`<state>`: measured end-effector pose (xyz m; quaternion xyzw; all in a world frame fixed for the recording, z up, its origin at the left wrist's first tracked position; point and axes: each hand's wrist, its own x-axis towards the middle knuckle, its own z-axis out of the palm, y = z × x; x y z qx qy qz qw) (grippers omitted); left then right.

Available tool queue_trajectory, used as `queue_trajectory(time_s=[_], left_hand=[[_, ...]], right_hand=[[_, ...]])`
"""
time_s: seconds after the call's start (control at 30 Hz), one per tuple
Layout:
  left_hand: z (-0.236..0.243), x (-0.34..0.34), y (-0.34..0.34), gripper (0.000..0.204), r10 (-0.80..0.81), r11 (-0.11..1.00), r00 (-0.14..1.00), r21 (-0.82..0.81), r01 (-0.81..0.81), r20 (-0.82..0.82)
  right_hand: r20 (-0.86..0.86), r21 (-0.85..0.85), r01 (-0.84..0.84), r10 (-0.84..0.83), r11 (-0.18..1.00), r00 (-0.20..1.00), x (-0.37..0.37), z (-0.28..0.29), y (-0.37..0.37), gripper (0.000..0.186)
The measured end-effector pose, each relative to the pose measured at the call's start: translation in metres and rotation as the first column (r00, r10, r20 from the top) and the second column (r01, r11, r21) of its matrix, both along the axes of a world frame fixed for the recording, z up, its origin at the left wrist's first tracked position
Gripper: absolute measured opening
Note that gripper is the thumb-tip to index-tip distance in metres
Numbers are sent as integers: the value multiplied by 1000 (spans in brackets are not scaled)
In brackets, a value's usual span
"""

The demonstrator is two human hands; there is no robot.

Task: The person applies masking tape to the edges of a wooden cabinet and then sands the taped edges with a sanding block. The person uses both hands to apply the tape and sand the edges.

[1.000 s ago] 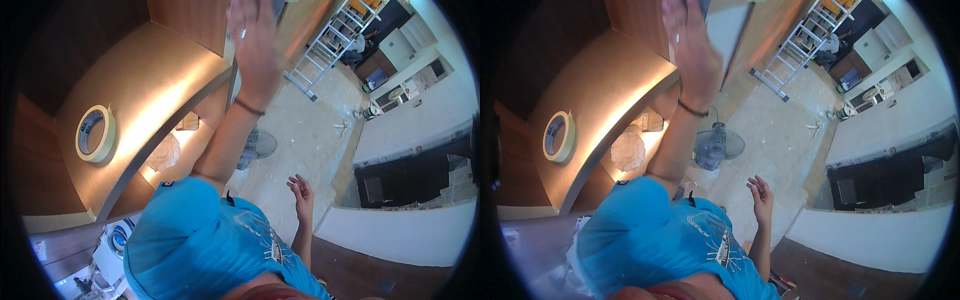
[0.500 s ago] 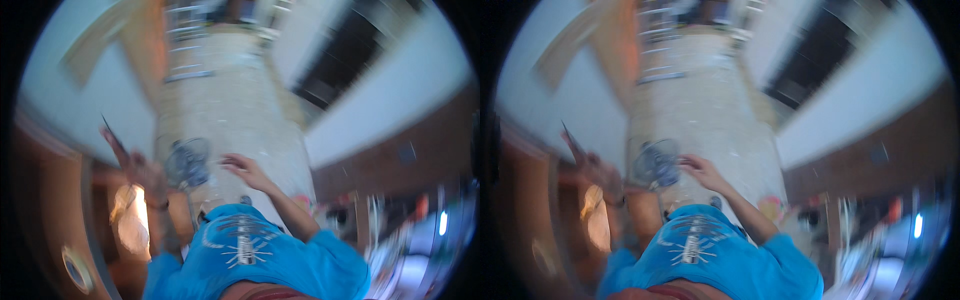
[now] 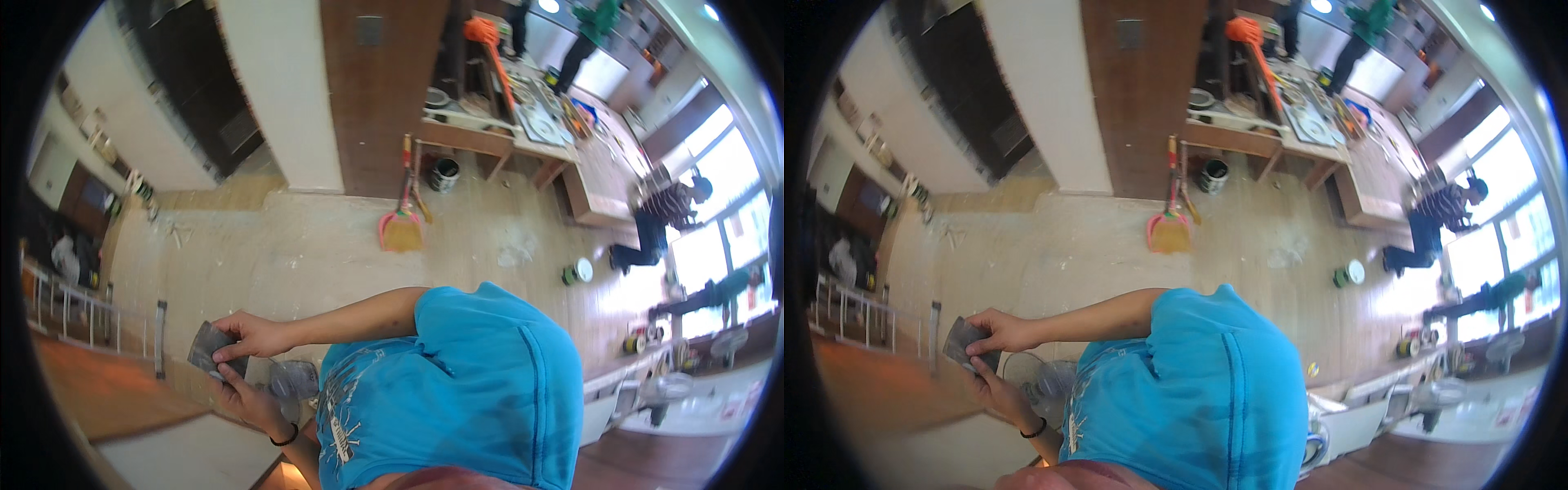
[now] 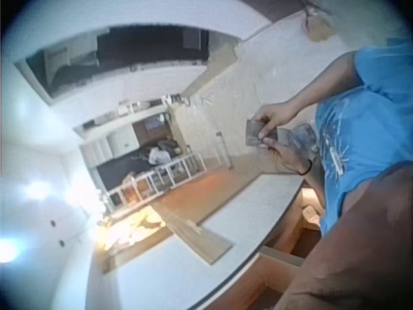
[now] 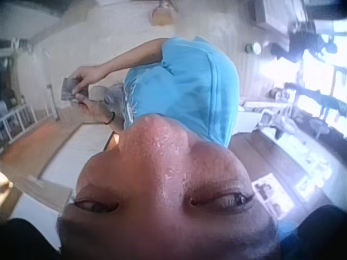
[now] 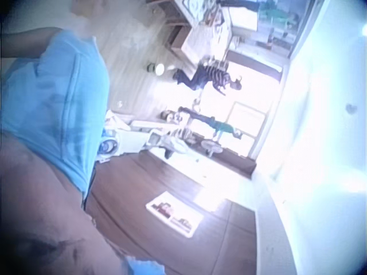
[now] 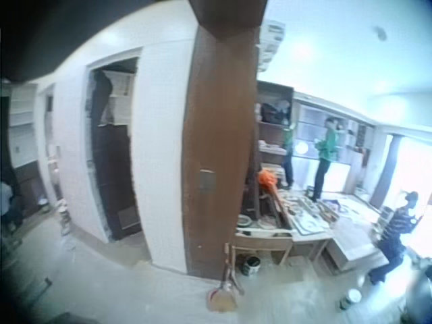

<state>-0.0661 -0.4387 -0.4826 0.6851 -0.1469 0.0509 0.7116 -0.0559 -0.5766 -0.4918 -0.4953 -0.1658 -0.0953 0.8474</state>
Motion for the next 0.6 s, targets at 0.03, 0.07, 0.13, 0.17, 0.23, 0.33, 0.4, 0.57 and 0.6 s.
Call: queue_trajectory(time_s=[0.03,0.07,0.13,0.17,0.23,0.33,0.4,0.57,0.6], left_hand=[[3,-1,-1,50,-6,998,1000,62,6,-5],[3,-2,3,50,-15,992,1000,121,16,-12],[-7,2,10,50,4,977,1000,211,-6,8],[-16,7,15,50,37,969,999,242,-42,28],[-20,10,10,50,36,961,999,274,-39,17],[-13,7,-1,50,-90,961,995,260,99,-48],[-6,6,-7,50,-213,953,977,212,214,-32],[39,-3,14,46,-168,929,979,313,196,-116],[22,10,21,45,-113,953,994,283,107,4]], right_hand=[[0,-9,46,-46,999,999,-4,0,-3,26],[-5,-21,95,-96,995,995,-9,-2,-5,25],[5,-26,175,-175,984,985,-15,-4,-4,21],[4,-38,192,-192,981,981,-21,-4,-2,22],[-9,-66,216,-217,974,976,-33,-3,-2,22],[-34,-101,377,-382,921,923,-45,-7,-7,25],[-52,-118,414,-422,903,905,-45,-13,-7,25],[-61,-158,341,-354,927,933,0,-27,22,30],[20,-217,385,-391,897,920,18,-37,28,32]])
